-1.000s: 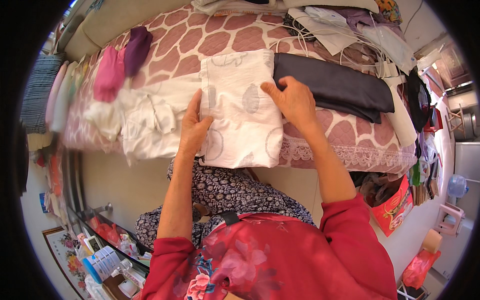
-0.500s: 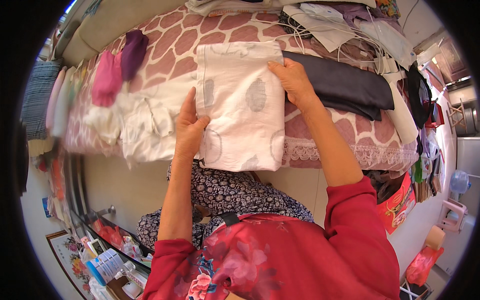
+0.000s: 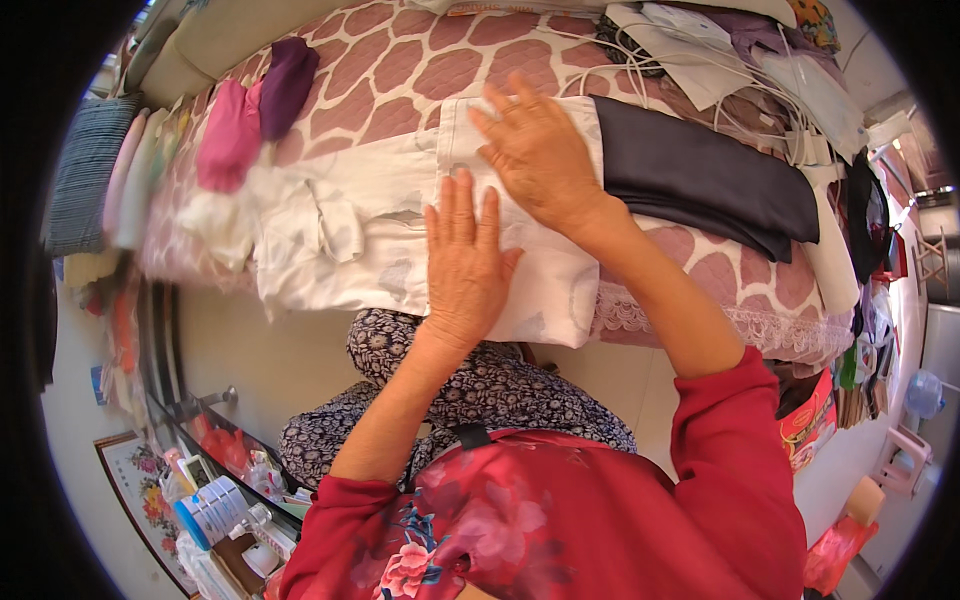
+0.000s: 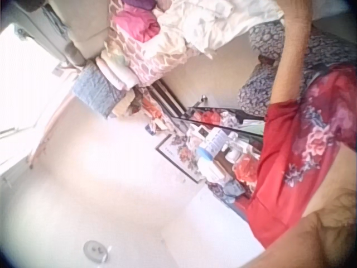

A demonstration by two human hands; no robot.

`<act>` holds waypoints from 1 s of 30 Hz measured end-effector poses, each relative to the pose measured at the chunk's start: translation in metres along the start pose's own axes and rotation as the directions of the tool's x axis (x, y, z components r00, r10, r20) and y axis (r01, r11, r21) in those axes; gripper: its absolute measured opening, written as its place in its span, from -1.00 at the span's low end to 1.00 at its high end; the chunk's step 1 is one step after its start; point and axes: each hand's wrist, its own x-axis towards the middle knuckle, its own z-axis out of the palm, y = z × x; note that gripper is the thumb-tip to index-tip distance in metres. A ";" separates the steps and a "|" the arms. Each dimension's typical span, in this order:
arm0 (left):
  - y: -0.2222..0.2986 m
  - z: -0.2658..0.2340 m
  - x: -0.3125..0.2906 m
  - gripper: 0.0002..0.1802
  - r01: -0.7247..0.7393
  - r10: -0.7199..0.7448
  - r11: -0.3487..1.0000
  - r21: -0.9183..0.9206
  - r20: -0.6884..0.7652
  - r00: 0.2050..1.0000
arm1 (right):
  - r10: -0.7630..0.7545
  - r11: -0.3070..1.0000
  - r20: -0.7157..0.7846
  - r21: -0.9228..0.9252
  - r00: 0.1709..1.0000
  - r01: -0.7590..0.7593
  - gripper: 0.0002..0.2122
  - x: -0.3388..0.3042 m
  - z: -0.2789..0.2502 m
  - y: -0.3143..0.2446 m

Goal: The person spreads a white patterned shirt onto a bed, folds the sides and sleeves inward, and then folds the garment into a smaller rectangle before placing it next to a stack of laundry.

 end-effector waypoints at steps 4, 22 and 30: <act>-0.005 0.023 -0.010 -0.21 0.024 -0.025 1.000 0.013 0.084 0.996 | -0.017 0.994 0.364 -0.091 0.931 0.053 -0.58 0.011 0.045 0.015; -0.008 0.012 -0.038 -0.28 0.048 -0.045 0.998 -0.030 0.099 0.994 | 0.195 0.981 -0.111 0.001 0.975 -0.196 -0.60 -0.038 -0.010 0.013; 0.053 0.013 -0.023 -0.17 0.114 -0.051 0.926 -0.359 0.180 0.982 | 0.678 -0.075 0.570 0.682 0.464 -0.727 -0.55 -0.101 -0.040 -0.006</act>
